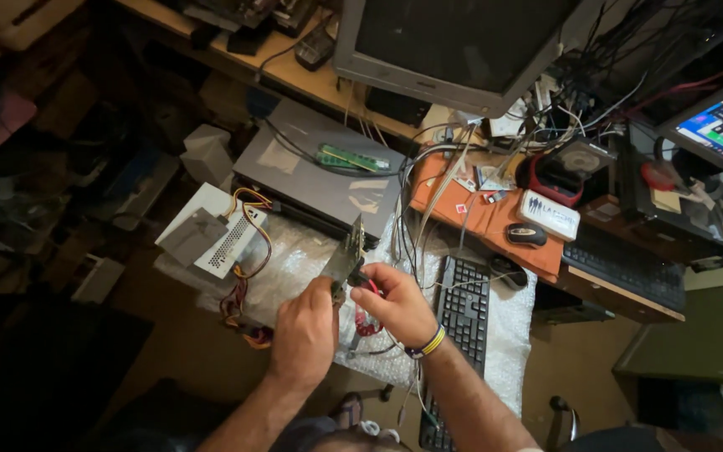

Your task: Inspecting and connecting cables to a computer motherboard on a workbench

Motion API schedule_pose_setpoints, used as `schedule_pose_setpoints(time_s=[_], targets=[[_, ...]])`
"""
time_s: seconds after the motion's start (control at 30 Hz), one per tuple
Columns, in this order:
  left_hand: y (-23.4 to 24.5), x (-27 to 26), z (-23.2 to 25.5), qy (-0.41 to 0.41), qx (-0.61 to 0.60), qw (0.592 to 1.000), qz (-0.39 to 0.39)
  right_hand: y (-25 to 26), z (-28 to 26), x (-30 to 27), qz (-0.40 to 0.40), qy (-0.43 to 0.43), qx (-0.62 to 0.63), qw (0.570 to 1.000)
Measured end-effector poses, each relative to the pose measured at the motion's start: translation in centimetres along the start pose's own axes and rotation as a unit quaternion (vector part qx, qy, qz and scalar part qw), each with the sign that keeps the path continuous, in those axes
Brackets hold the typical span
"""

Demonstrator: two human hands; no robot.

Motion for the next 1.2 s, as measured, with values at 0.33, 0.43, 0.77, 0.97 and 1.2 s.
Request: schedule_pose_setpoints(time_s=[0.33,0.43,0.77,0.97,1.2], targets=[[-0.3,0.9,0.7,0.025,-0.019,0.999,-0.018,-0.6,1.8,0.6,0.055,-0.018,0.194,0.979],[-0.3,1.1,0.6,0.03,-0.011,0.999,-0.027,-0.6,1.8,0.7,0.047,-0.023,0.214,0.976],[-0.8,2.2,0.7,0.026,-0.026,0.999,-0.005,1.3,0.4,1.7,0.153,0.08,0.014,0.985],[-1.2,3.7,1.5,0.012,0.011,0.998,0.067,2.4,-0.5,3.6,0.135,0.071,0.031,0.988],[0.1,3.6,2.8,0.067,-0.042,0.996,-0.044,2.9,-0.6,4.9,0.08,0.072,0.061,0.992]])
Point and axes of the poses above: each hand's wrist, its own x-axis towards the middle knuckle, its own y-axis out of the back of the hand, z = x × y, the point moved 1 cm from there along x, towards the middle knuckle, and after that the axes turned 1 degree about z, right-handed, at the moved point
